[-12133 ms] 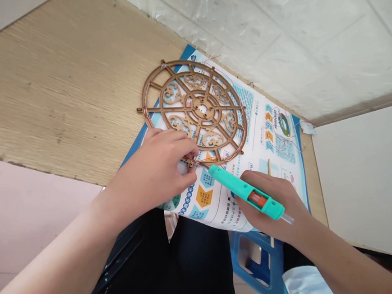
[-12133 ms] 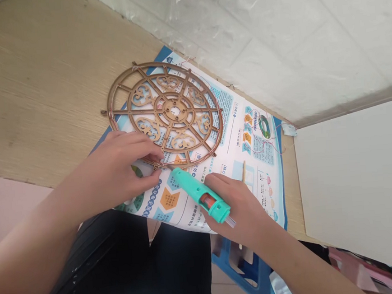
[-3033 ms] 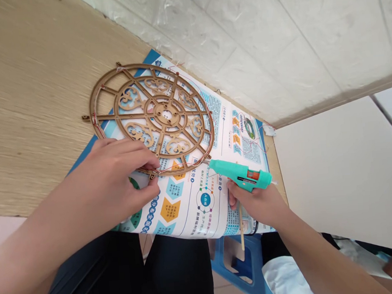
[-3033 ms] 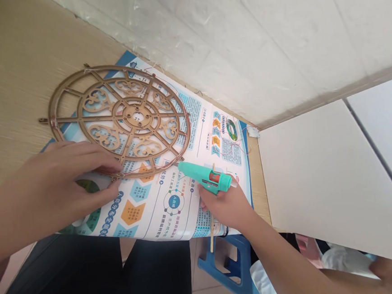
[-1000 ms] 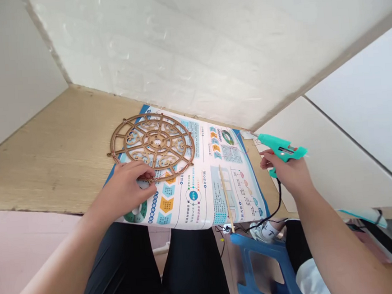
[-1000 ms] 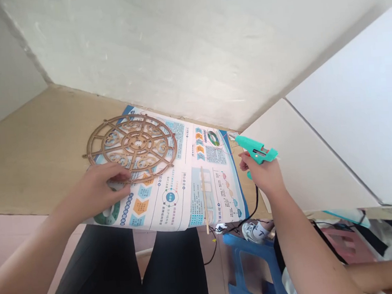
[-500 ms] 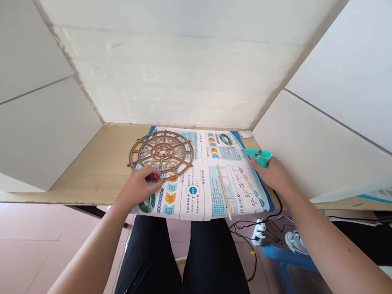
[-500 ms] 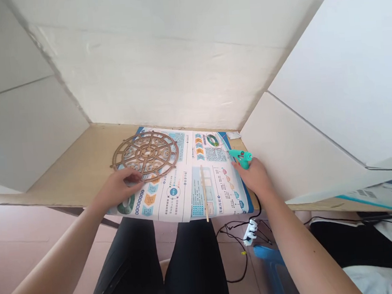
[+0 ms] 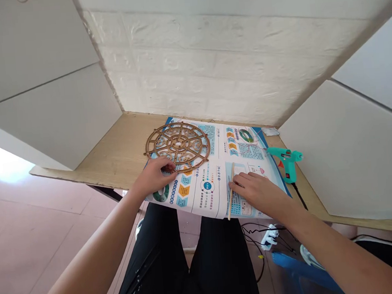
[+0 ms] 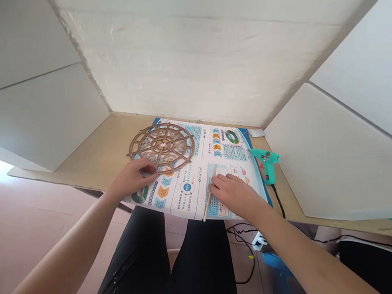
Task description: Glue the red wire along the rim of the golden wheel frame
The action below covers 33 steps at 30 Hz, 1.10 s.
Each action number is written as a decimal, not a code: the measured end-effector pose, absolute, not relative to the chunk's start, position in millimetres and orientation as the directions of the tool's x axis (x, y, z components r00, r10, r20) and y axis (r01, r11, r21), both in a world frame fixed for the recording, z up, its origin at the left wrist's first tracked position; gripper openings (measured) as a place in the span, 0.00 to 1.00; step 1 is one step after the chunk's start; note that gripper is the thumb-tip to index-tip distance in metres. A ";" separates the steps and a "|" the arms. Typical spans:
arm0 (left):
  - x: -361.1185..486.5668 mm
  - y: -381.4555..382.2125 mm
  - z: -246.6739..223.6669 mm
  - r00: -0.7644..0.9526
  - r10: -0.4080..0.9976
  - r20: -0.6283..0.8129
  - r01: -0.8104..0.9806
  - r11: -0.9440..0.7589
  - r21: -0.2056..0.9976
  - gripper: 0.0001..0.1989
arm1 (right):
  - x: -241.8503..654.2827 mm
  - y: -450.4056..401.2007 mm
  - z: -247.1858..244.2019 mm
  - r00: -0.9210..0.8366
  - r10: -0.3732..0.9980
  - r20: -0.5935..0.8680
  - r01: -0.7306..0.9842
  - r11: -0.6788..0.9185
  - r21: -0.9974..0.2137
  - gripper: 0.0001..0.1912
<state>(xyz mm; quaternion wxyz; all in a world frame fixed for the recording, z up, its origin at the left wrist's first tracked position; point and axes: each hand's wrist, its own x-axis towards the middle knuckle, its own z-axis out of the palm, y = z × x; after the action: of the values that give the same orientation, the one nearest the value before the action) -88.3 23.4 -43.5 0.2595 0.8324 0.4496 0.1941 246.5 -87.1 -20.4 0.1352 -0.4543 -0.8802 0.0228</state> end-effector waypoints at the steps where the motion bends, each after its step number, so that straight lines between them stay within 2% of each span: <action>1: -88.5 24.1 -44.1 0.521 0.849 0.091 0.645 -0.461 0.610 0.13 | 244.5 -82.2 -16.8 -0.582 0.775 0.246 0.760 0.626 -0.175 0.19; 4: -88.9 26.9 -46.1 0.517 0.850 0.101 0.630 -0.458 0.627 0.12 | 233.5 -68.4 -5.4 -0.565 0.719 0.405 0.687 0.682 -0.252 0.10; 6: -89.2 28.7 -47.3 0.512 0.852 0.110 0.619 -0.455 0.641 0.10 | 217.3 -56.3 -0.4 -0.454 0.711 0.538 0.649 0.677 -0.346 0.05; 8: -89.4 30.4 -48.0 0.510 0.852 0.119 0.608 -0.456 0.650 0.07 | 194.5 -39.6 0.1 -0.300 0.726 0.618 0.587 0.651 -0.480 0.05; 11: -89.8 32.6 -49.1 0.515 0.847 0.129 0.597 -0.463 0.655 0.03 | 159.7 -10.0 -9.5 -0.126 0.785 0.607 0.375 0.604 -0.703 0.04; 14: -90.3 34.4 -50.7 0.532 0.838 0.121 0.586 -0.467 0.662 0.04 | 139.9 12.6 -28.0 -0.073 0.826 0.560 0.182 0.563 -0.806 0.04; 17: -91.3 35.7 -52.4 0.545 0.832 0.101 0.579 -0.461 0.672 0.05 | 137.0 20.5 -44.1 -0.057 0.850 0.524 0.093 0.527 -0.845 0.05; 21: -92.0 37.3 -55.5 0.545 0.832 0.107 0.574 -0.463 0.676 0.06 | 140.2 20.7 -52.0 -0.028 0.884 0.466 0.033 0.467 -0.884 0.13; 26: -91.9 38.4 -59.4 0.560 0.803 0.205 0.554 -0.546 0.628 0.07 | 136.0 19.9 -57.4 -0.049 0.904 0.424 0.127 0.427 -0.896 0.15; 33: -91.3 39.8 -61.6 0.574 0.790 0.217 0.551 -0.569 0.611 0.07 | 134.3 24.3 -56.7 -0.139 0.872 0.469 0.265 0.490 -0.831 0.16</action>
<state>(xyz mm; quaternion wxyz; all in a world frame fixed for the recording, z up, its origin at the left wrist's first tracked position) -91.3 39.8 -61.6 0.2468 0.8520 0.3935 0.2416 134.3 24.3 -56.7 0.5127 -0.4095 -0.6942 0.2959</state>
